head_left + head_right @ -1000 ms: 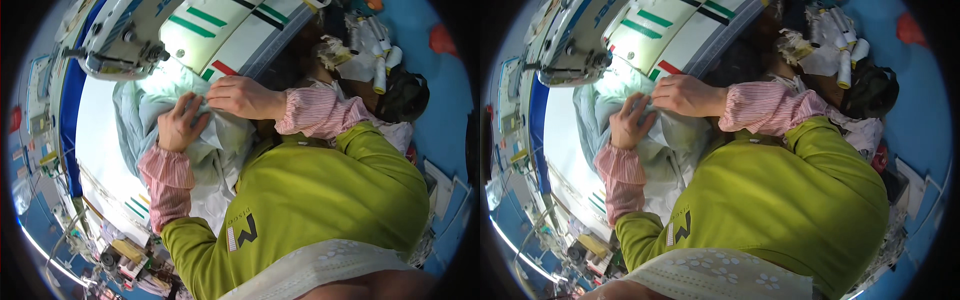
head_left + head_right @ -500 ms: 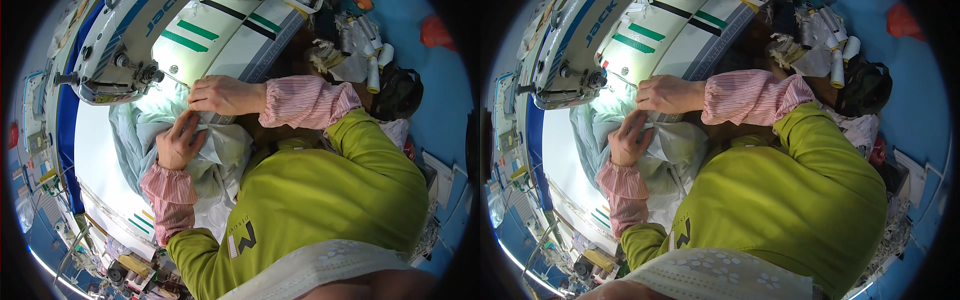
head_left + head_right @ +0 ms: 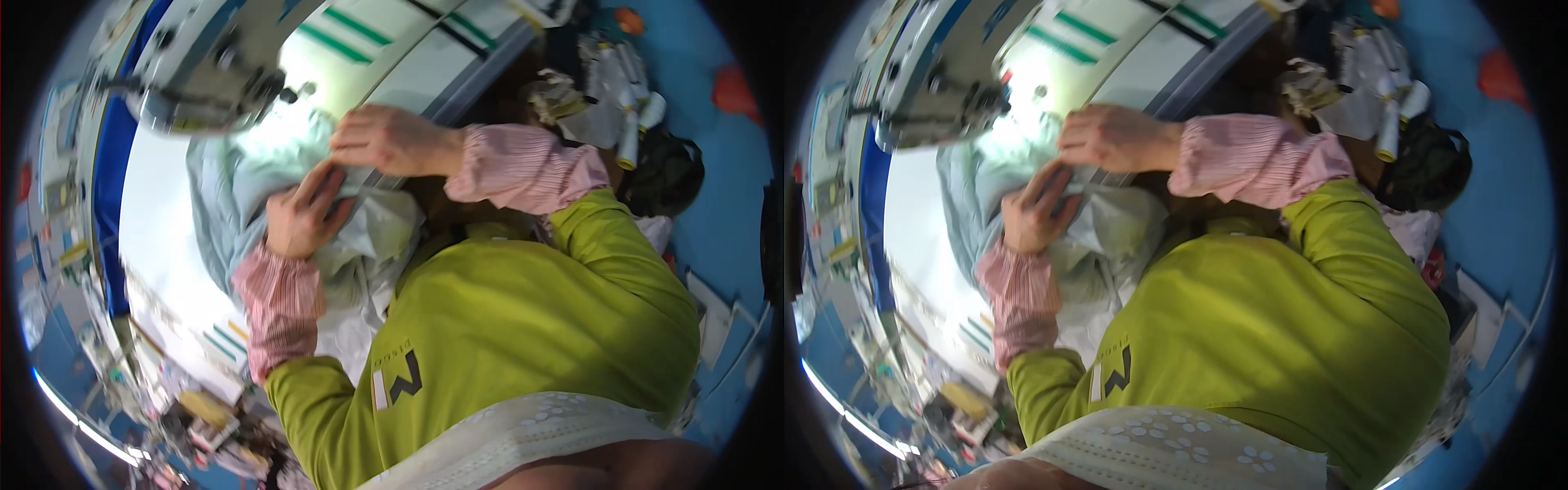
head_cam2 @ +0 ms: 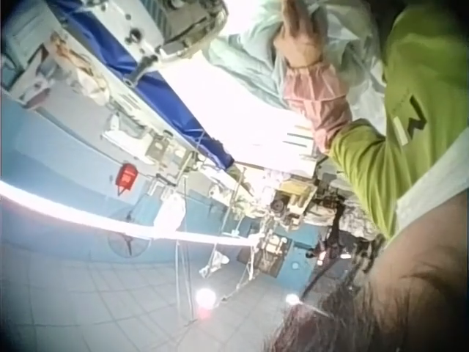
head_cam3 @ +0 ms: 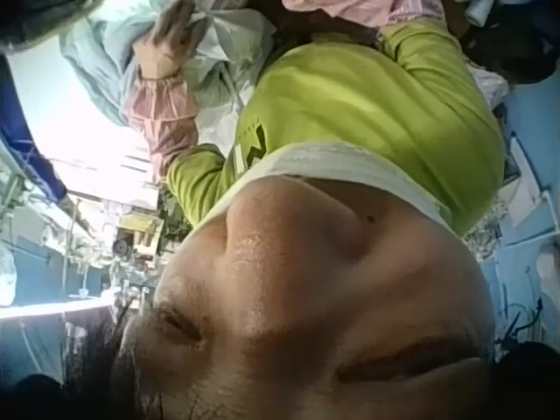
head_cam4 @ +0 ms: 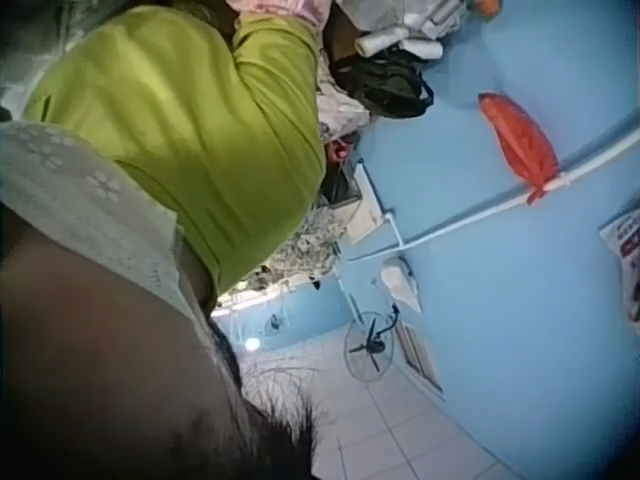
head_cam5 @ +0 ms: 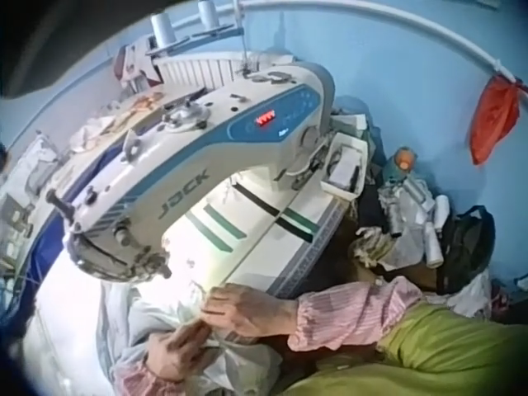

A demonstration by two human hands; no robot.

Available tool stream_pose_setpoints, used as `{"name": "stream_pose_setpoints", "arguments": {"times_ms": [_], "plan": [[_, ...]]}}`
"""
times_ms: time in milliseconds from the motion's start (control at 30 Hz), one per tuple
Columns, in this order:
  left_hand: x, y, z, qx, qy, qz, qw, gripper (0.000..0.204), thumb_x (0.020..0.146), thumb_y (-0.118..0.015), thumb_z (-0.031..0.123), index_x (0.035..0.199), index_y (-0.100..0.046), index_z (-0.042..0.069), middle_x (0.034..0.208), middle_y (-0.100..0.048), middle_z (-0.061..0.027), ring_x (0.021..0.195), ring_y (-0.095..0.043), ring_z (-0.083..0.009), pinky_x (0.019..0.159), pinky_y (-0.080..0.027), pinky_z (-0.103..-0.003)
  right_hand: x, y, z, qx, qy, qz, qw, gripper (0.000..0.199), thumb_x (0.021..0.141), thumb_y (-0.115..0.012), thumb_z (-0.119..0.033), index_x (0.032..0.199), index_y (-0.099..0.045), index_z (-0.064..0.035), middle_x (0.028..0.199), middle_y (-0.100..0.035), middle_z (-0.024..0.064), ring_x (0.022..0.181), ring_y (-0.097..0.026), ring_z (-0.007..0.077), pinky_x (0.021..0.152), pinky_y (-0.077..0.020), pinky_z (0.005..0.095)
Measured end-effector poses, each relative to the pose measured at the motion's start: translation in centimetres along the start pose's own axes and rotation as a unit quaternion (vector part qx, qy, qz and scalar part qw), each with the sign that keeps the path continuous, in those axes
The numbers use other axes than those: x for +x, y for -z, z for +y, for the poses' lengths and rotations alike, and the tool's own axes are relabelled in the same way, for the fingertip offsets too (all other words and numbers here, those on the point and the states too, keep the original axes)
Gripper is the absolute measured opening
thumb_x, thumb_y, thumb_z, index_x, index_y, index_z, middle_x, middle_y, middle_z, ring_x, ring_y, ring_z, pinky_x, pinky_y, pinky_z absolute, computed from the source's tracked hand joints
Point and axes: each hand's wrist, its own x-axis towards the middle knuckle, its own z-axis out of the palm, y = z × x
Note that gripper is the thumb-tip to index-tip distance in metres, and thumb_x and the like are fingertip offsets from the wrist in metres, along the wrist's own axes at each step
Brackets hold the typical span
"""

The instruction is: Sewing fabric pieces together using an industrial sewing machine in a factory setting.

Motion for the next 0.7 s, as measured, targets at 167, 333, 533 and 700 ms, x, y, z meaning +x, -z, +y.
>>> {"name": "stream_pose_setpoints", "arguments": {"times_ms": [167, 333, 533, 700], "plan": [[-0.8, -0.4, -0.5, 0.004, -0.014, 0.018, 1.0, 0.035, 0.075, -0.076, 0.024, 0.105, -0.069, 0.006, 0.114, -0.066, -0.0059, 0.071, -0.068, -0.0192, 0.056, -0.054, -0.032, 0.1, -0.1, 0.0, 0.009, 0.015, 0.034, 0.999, 0.03, 0.074, -0.059, -0.007, 0.102, -0.068, -0.0052, 0.104, -0.063, 0.0042, 0.102, -0.061, 0.0214, 0.089, -0.0503, 0.0328], [-0.9, -0.5, -0.6, 0.005, -0.013, 0.016, 1.0, 0.034, 0.075, -0.077, 0.024, 0.103, -0.069, 0.006, 0.112, -0.066, -0.0048, 0.072, -0.069, -0.0186, 0.055, -0.054, -0.031, -0.4, -0.2, -0.4, -0.01, -0.008, 0.033, 0.999, 0.028, 0.074, -0.064, -0.001, 0.101, -0.071, -0.009, 0.102, -0.063, 0.0034, 0.102, -0.059, 0.0207, 0.084, -0.0529, 0.0307], [-0.9, -0.6, -0.6, 0.006, -0.018, 0.024, 1.0, 0.035, 0.074, -0.078, 0.024, 0.103, -0.069, 0.007, 0.111, -0.066, -0.0043, 0.072, -0.069, -0.0185, 0.055, -0.054, -0.031, -2.2, 0.7, -0.8, 0.017, -0.044, 0.03, 0.998, 0.029, 0.072, -0.065, 0.004, 0.099, -0.07, -0.0069, 0.098, -0.062, 0.0044, 0.098, -0.059, 0.0217, 0.083, -0.0531, 0.0315], [-1.0, -0.7, -0.8, 0.009, -0.024, 0.025, 0.999, 0.035, 0.074, -0.078, 0.024, 0.103, -0.069, 0.007, 0.111, -0.066, -0.005, 0.072, -0.069, -0.0186, 0.055, -0.054, -0.03, -1.7, 0.6, -0.9, 0.034, -0.032, 0.083, 0.995, 0.027, 0.072, -0.066, 0.004, 0.098, -0.069, -0.0043, 0.1, -0.064, 0.0043, 0.095, -0.06, 0.0225, 0.083, -0.0531, 0.0323]]}}
